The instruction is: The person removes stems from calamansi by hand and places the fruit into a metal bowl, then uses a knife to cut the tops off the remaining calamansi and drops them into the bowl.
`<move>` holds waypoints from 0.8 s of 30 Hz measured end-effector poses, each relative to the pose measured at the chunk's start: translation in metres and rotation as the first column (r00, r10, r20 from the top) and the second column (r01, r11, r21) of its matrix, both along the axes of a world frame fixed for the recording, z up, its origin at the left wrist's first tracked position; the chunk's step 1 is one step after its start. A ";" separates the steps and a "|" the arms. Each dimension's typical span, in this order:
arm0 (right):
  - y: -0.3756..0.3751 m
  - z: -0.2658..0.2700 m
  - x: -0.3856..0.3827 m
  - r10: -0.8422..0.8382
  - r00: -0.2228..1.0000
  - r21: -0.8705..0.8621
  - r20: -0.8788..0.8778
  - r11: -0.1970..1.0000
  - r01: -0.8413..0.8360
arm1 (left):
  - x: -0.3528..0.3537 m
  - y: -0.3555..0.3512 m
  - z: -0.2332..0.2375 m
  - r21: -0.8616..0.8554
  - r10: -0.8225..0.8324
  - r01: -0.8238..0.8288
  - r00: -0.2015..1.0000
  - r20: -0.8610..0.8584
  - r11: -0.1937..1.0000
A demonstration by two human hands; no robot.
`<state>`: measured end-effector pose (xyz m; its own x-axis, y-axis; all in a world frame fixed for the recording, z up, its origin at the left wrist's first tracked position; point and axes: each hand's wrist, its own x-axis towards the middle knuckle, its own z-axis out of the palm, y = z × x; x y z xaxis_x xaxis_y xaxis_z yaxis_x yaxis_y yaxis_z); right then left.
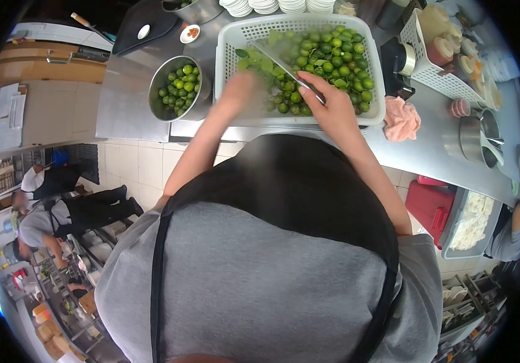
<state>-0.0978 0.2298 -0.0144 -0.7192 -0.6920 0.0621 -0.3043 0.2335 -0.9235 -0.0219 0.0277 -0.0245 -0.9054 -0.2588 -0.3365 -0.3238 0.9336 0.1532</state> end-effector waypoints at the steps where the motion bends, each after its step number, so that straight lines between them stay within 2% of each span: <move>1: -0.001 -0.001 0.001 -0.004 1.000 -0.076 -0.015 0.997 0.003 | -0.007 0.008 -0.012 -0.009 -0.034 0.034 0.999 0.012 0.999; 5: 0.003 0.003 0.002 -0.008 1.000 -0.073 -0.010 0.997 0.007 | -0.016 -0.002 -0.085 -0.031 -0.158 0.161 0.984 0.076 0.986; 6: 0.006 0.000 0.000 -0.025 1.000 -0.070 0.019 0.997 0.026 | -0.018 -0.006 -0.080 -0.033 -0.161 0.164 0.984 0.075 0.986; 8: 0.010 -0.001 -0.003 -0.043 0.998 -0.066 0.052 0.997 0.046 | -0.017 -0.020 -0.054 0.177 -0.035 0.037 0.999 -0.016 0.984; 9: 0.012 0.001 -0.004 -0.050 0.995 -0.048 0.084 0.997 0.054 | -0.010 -0.025 -0.037 0.176 -0.035 0.036 0.999 -0.014 0.984; 10: 0.013 0.004 -0.005 -0.056 0.992 -0.030 0.115 0.998 0.060 | 0.002 -0.029 -0.016 0.580 0.208 -0.078 0.965 -0.161 0.811; 11: 0.011 0.006 -0.004 -0.052 0.990 -0.057 0.129 0.997 0.060 | 0.011 -0.031 -0.003 0.880 0.475 -0.072 0.860 -0.184 0.470; 12: 0.009 0.005 -0.004 -0.050 0.991 -0.059 0.128 0.997 0.058 | 0.014 -0.034 0.001 0.879 0.476 -0.071 0.859 -0.186 0.472; 13: 0.007 0.002 -0.004 -0.025 0.986 -0.080 0.162 0.996 0.038 | 0.016 -0.037 0.004 0.983 0.602 0.014 0.789 -0.123 0.182; 14: 0.005 0.001 -0.004 0.001 0.981 -0.100 0.196 0.995 0.019 | 0.018 -0.038 0.007 0.984 0.694 0.135 0.719 -0.017 -0.115; 15: 0.003 0.001 -0.002 0.001 0.981 -0.101 0.195 0.995 0.019 | 0.020 -0.036 0.011 0.965 0.685 0.179 0.728 0.001 -0.193; 17: -0.005 0.004 0.005 0.078 0.968 -0.169 0.238 0.985 -0.037 | 0.019 -0.031 0.012 0.941 0.706 0.248 0.708 -0.012 -0.232; 19: -0.010 0.006 0.009 0.097 0.968 -0.164 0.233 0.985 -0.059 | 0.016 -0.023 0.015 0.910 0.728 0.315 0.686 -0.022 -0.269; 21: -0.010 0.007 0.011 0.126 0.960 -0.136 0.251 0.986 -0.094 | 0.013 -0.014 0.020 0.922 0.814 0.341 0.579 -0.054 -0.182; 22: -0.011 0.006 0.011 0.128 0.959 -0.135 0.252 0.986 -0.096 | 0.013 -0.012 0.021 0.923 0.815 0.340 0.577 -0.052 -0.182; 24: -0.010 0.004 0.010 0.115 0.949 -0.132 0.294 0.988 -0.079 | 0.013 -0.010 0.022 0.935 0.836 0.338 0.540 -0.099 -0.108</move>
<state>-0.0881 0.2193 -0.0107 -0.6470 -0.7600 -0.0614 -0.0253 0.1018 -0.9945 -0.0089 0.0174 -0.0027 -0.8361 -0.5473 -0.0375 0.2590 -0.4540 0.8525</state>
